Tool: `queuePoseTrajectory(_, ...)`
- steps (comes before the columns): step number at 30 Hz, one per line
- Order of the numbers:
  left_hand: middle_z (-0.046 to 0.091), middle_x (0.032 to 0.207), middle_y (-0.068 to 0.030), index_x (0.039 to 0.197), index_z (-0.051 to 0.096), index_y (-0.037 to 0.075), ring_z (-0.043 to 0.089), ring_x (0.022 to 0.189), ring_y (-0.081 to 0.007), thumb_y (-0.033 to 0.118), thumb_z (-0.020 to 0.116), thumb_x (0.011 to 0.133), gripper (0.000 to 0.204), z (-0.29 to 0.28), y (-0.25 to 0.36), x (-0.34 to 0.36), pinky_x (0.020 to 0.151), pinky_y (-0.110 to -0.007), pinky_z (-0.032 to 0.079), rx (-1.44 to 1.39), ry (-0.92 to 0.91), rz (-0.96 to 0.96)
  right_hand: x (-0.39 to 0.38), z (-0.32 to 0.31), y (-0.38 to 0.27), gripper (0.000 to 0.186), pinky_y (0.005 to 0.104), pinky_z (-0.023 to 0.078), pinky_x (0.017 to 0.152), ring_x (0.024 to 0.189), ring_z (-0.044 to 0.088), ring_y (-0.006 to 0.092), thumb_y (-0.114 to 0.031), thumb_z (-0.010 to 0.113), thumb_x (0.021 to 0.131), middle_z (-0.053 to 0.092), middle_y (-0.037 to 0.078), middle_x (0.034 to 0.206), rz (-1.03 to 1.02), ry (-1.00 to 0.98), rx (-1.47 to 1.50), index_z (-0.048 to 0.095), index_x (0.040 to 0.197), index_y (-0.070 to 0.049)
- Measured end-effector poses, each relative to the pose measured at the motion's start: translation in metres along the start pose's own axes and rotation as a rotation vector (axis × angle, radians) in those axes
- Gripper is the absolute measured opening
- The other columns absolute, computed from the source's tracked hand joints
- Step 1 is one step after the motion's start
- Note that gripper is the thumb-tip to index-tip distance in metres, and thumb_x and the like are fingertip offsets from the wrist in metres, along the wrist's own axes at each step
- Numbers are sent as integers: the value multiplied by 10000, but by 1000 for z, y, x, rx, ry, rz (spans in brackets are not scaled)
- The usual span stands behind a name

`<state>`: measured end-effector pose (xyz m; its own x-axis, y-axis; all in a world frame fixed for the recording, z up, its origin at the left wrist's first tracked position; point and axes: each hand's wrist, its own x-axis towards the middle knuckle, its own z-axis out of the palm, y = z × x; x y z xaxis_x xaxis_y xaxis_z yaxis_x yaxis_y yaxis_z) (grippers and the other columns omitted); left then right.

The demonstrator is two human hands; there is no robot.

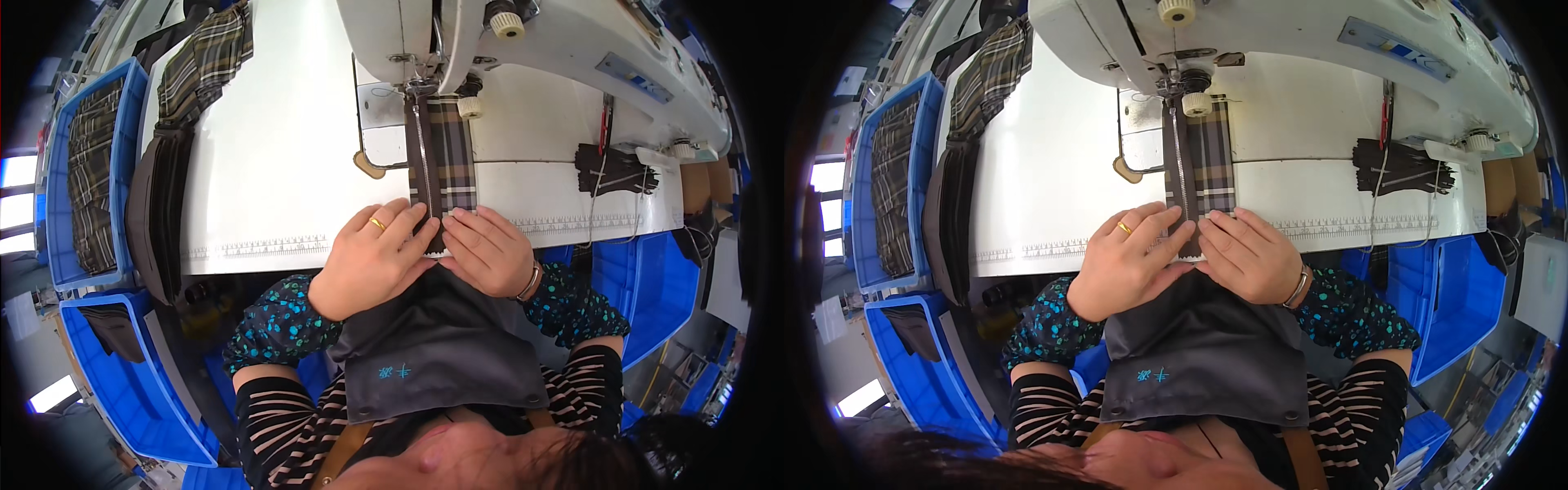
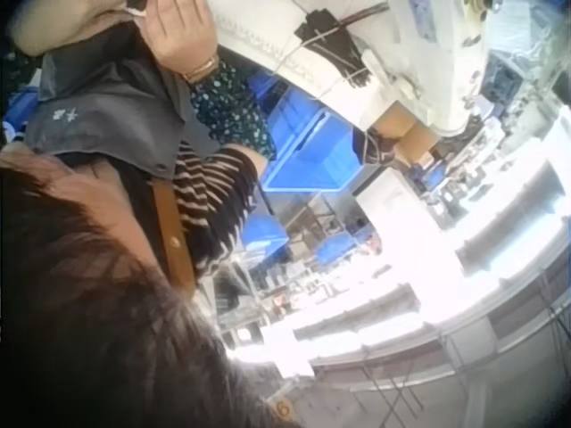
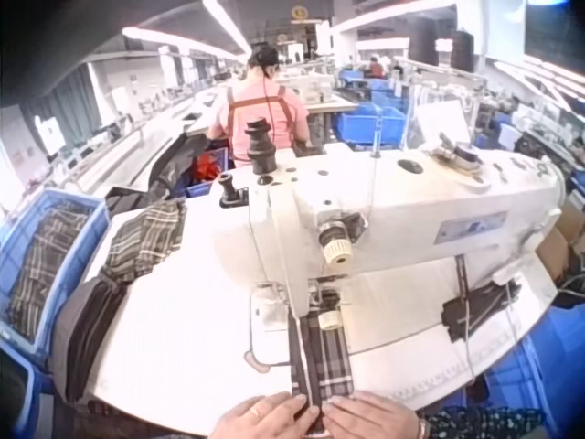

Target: The person operates an industrial sewing machine to attach a zipper to a piece of dark fabric. They guide the material under the presser foot, stitch along the zipper teeth, and trim the excess thread with scissors. The process is repeated for multiple fabric pieces.

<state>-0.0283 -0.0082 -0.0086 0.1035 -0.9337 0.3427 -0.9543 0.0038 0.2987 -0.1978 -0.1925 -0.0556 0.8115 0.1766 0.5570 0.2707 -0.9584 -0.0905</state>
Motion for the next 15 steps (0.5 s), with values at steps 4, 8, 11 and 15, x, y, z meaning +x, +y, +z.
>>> queuePoseTrajectory(4, 712, 1191, -57, 1161, 775, 110, 697, 1108, -265, 251, 844, 810, 384, 15, -8, -9, 880, -388, 595, 12, 92, 50, 3, 0, 0, 263, 462, 537, 1062, 1178, 706, 270, -257, 804, 877, 751, 109, 1198, -13, 10, -12, 761, 1013, -36)
queuePoseTrajectory(8, 724, 1163, -57, 1133, 782, 100, 703, 1097, -261, 209, 828, 821, 334, 9, -1, -7, 880, -385, 601, -15, 80, 16, 7, 1, -1, 236, 468, 545, 1059, 1138, 716, 264, -259, 812, 866, 754, 107, 1158, -10, 26, -25, 748, 951, -49)
queuePoseTrajectory(11, 722, 1201, -88, 1143, 765, 47, 695, 1122, -270, 218, 802, 830, 358, 12, 4, -10, 931, -391, 584, 72, 97, 38, 8, 2, -1, 224, 471, 550, 1057, 1116, 723, 259, -260, 814, 862, 755, 105, 1140, -16, 33, -22, 735, 922, -59)
queuePoseTrajectory(15, 730, 1179, -57, 1152, 773, 63, 704, 1095, -245, 182, 813, 822, 352, 20, -1, -15, 877, -364, 605, 132, 132, 91, 7, 3, 0, 216, 470, 553, 1059, 1106, 728, 256, -257, 810, 863, 757, 101, 1131, -17, 39, -26, 721, 918, -68)
